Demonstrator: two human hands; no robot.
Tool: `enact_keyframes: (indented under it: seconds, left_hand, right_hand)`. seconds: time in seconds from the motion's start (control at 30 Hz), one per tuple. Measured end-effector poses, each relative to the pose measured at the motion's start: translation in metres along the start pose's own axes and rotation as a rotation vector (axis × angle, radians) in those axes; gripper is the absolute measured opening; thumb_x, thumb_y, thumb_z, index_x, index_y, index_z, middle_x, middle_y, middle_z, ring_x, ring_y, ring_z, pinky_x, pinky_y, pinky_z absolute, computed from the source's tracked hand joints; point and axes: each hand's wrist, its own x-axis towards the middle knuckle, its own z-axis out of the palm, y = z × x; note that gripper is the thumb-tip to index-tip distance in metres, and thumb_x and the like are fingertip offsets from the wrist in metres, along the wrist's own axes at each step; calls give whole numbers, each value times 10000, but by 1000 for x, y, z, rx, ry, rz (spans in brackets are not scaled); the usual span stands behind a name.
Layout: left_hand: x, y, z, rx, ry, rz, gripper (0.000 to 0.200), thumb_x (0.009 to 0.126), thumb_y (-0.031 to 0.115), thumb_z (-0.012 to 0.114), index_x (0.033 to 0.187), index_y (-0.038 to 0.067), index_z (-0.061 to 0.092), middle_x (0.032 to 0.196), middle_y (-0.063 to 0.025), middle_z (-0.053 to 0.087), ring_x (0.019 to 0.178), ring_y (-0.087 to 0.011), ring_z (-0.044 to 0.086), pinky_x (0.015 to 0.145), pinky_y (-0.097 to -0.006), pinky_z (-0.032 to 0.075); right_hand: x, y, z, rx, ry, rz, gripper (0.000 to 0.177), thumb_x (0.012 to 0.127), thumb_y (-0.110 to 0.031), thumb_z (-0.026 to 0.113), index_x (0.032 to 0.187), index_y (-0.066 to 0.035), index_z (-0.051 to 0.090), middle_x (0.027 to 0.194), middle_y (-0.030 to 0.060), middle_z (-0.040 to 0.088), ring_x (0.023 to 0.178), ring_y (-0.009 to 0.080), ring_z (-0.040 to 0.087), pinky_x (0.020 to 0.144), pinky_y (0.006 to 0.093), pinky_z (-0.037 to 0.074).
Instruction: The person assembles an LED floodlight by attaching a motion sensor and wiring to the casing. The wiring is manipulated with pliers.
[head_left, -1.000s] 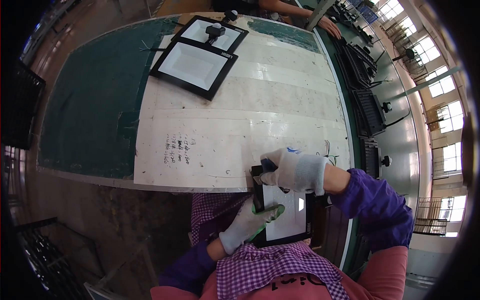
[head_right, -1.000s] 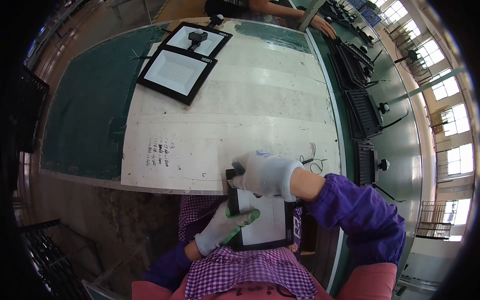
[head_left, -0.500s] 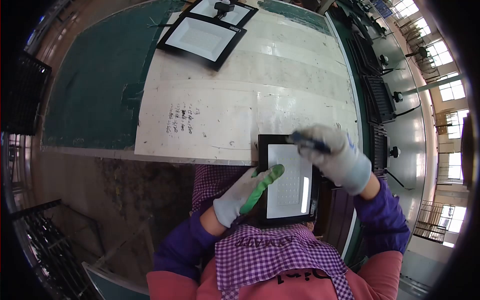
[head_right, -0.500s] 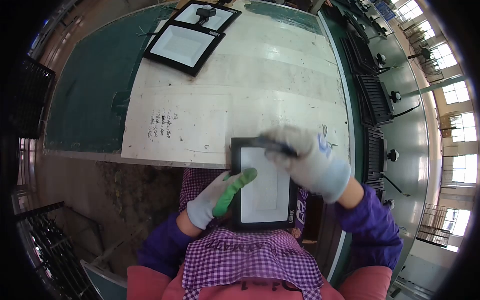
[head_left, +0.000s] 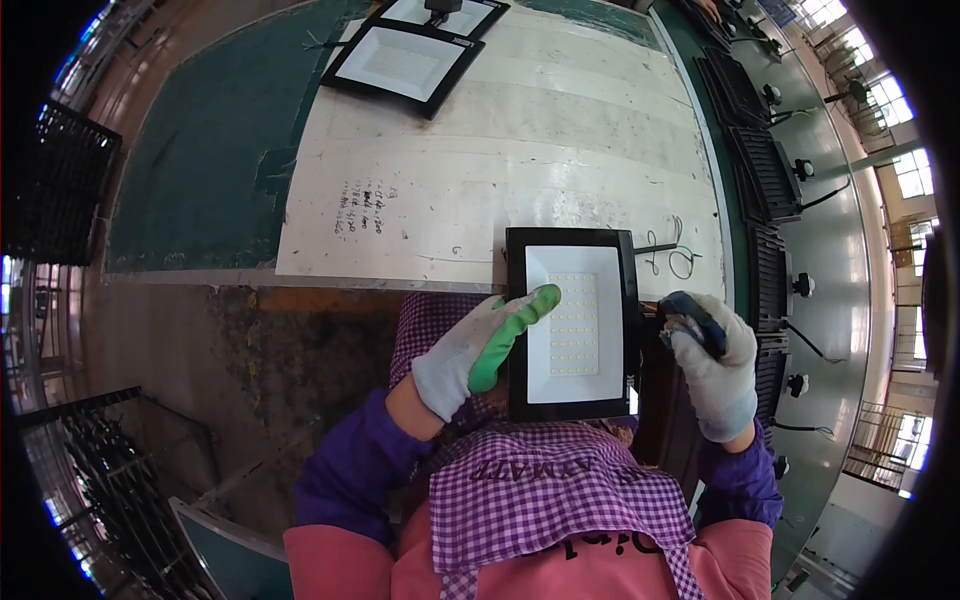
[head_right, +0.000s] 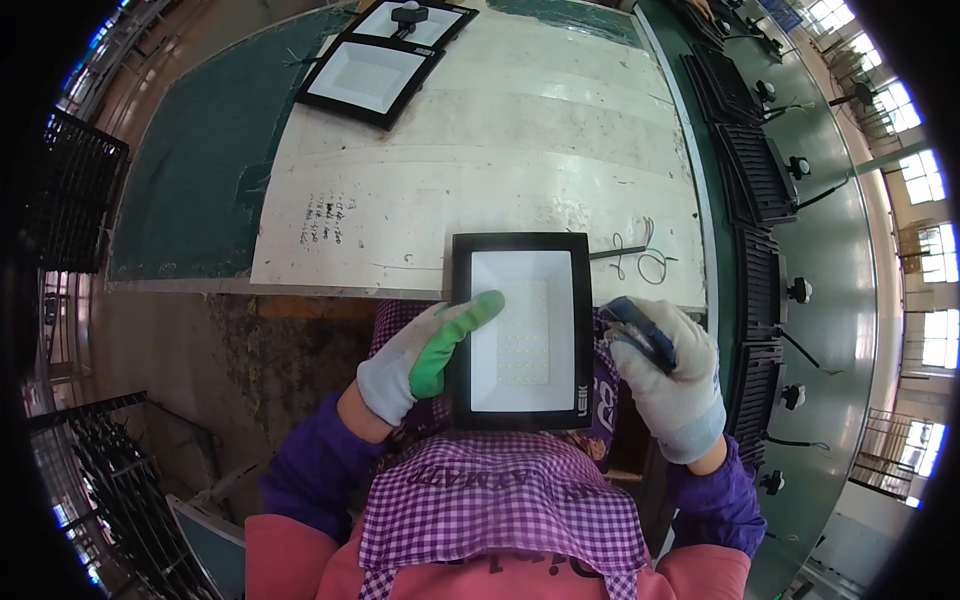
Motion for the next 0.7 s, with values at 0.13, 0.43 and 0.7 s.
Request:
enact_keyframes:
  seconds: [0.13, 0.43, 0.7]
  left_hand:
    - [-7, 4, 7, 134, 105, 117, 498, 1001, 346, 471, 1294, -55, 509, 1166, -128, 632, 1022, -148, 603, 895, -261, 472]
    - [-5, 19, 32, -120, 524, 295, 351, 950, 169, 587, 1232, -33, 534, 1125, -101, 613, 1011, -151, 608, 834, -271, 517]
    - [2, 12, 44, -550, 587, 246, 439, 933, 138, 604, 1314, 26, 417, 1188, -108, 557, 1044, -203, 604, 833, -321, 540]
  right_hand:
    - [-22, 17, 7, 207, 249, 187, 219, 825, -51, 584, 1027, 23, 625, 823, 45, 628, 732, 133, 584, 692, 254, 462]
    - [-46, 53, 24, 834, 152, 731, 233, 962, -288, 486, 950, -69, 564, 621, 15, 529, 436, 83, 445, 382, 206, 334]
    - [-44, 49, 51, 932, -17, 820, 249, 976, -304, 480, 956, -74, 574, 611, 17, 542, 425, 92, 470, 369, 209, 356]
